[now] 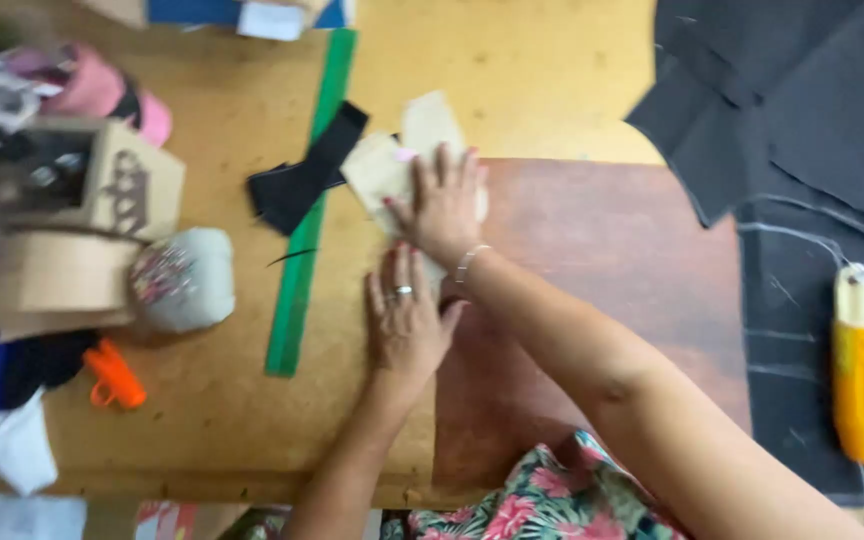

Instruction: The person uses an electric fabric cutter to cut a piece of black fabric along a marked pattern. They then place a paper pattern on the fabric, pin it in place, and use a ruler and chalk to trace the pattern onto the fabric.

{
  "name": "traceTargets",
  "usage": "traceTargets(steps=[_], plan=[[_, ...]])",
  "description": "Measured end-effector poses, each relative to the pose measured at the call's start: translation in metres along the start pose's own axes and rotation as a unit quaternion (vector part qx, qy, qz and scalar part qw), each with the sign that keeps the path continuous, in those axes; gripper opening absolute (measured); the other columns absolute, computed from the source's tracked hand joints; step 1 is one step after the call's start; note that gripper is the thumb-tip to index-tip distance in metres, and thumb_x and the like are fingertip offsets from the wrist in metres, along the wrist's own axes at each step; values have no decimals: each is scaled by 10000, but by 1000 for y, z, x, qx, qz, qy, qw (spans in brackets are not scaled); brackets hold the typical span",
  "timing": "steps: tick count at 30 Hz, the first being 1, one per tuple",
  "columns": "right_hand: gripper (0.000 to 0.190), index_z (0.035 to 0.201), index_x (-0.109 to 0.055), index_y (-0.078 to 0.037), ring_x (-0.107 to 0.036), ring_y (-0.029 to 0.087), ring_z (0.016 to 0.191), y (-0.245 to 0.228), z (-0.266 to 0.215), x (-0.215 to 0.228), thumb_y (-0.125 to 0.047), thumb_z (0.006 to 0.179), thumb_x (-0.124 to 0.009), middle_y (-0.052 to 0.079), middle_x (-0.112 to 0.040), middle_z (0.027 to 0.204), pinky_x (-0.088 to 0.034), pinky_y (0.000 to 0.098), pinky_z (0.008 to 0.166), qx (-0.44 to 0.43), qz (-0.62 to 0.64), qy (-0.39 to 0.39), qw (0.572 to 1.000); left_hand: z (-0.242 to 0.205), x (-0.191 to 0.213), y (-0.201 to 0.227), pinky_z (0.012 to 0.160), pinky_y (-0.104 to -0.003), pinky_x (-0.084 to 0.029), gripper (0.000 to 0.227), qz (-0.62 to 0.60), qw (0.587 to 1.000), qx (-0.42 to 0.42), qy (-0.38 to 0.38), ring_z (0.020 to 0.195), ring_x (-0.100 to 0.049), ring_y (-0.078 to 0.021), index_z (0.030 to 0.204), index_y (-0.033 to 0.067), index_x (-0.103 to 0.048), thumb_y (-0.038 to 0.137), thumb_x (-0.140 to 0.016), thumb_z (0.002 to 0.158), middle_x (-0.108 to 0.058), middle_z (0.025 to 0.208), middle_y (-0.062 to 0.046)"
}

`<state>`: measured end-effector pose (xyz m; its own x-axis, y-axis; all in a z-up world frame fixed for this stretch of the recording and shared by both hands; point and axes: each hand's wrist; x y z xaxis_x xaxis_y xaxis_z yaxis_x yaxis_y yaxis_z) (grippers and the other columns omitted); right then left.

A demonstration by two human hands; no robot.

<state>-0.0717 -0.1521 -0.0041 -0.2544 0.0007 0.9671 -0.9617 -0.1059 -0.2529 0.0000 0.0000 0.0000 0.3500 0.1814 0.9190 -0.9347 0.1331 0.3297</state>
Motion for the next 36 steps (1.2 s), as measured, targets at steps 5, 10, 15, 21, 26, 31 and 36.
traceTargets(steps=[5, 10, 15, 21, 26, 31, 36], plan=[[699, 1569, -421, -248, -298, 498, 1529, -2, 5, -26, -542, 961, -602, 129, -308, 1666, -350, 589, 1220, 7, 127, 39, 991, 9, -2, -21, 1226, -612, -209, 910, 42, 999, -10, -2, 1508, -349, -364, 1566, -32, -339, 440, -703, 878, -357, 1617, -219], [678, 1510, -466, -195, -506, 403, 1433, 109, -90, 49, -445, 923, -696, 107, -498, 1528, -452, 527, 1167, 113, 295, 133, 939, 10, -18, -33, 1223, -643, -182, 892, -16, 998, -47, 43, 1530, -305, -386, 1567, -25, -372, 333, -754, 845, -345, 1640, -207], [650, 1440, -575, -87, -544, 405, 1324, 282, -229, 152, -216, 852, -817, 169, -603, 1376, -417, 512, 1099, -44, 89, 232, 968, -3, -42, 45, 1192, -495, -366, 550, -109, 961, -240, 81, 1398, -531, -319, 1339, 67, -629, 329, -771, 877, -595, 1436, -115], [918, 1563, -438, -49, -534, 415, 1290, 412, -339, 170, -482, 844, -809, 208, -524, 1452, -462, 548, 1019, -344, -70, 160, 923, -57, -81, 178, 1092, -502, -452, 336, -211, 842, -493, -50, 1219, -642, -308, 1185, 98, -668, 276, -728, 906, -673, 1220, -94], [1017, 1567, -397, -55, -562, 421, 1243, 410, -321, 189, -572, 790, -801, 215, -525, 1437, -482, 543, 1001, -360, 0, 53, 931, -75, -80, 245, 1069, -490, -470, 272, -238, 811, -526, -97, 1177, -647, -316, 1151, 67, -680, 211, -715, 924, -682, 1191, -115], [1148, 1580, -333, -141, -563, 372, 1235, 418, -306, 195, -623, 689, -873, 140, -521, 1398, -527, 543, 919, -378, 61, -5, 924, -89, -78, 307, 1064, -500, -469, 426, -232, 787, -559, -115, 1202, -623, -359, 1198, 4, -688, 212, -818, 850, -678, 1257, -184], [1091, 1636, -211, -151, -547, 294, 1214, 423, -302, 218, -403, 789, -850, 106, -504, 1432, -548, 451, 912, -341, 141, -80, 926, -101, -88, 349, 746, -427, -496, 265, -171, 768, -613, -68, 910, -601, -341, 1162, -46, -687, -72, -544, 940, -665, 1105, -219]])
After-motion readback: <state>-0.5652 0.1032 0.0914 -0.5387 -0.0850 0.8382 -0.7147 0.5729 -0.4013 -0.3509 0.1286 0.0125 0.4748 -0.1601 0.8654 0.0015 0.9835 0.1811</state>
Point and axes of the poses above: each hand's wrist, its own z-axis towards the middle knuckle, its own x-axis out of the back of the hand, y = z × x
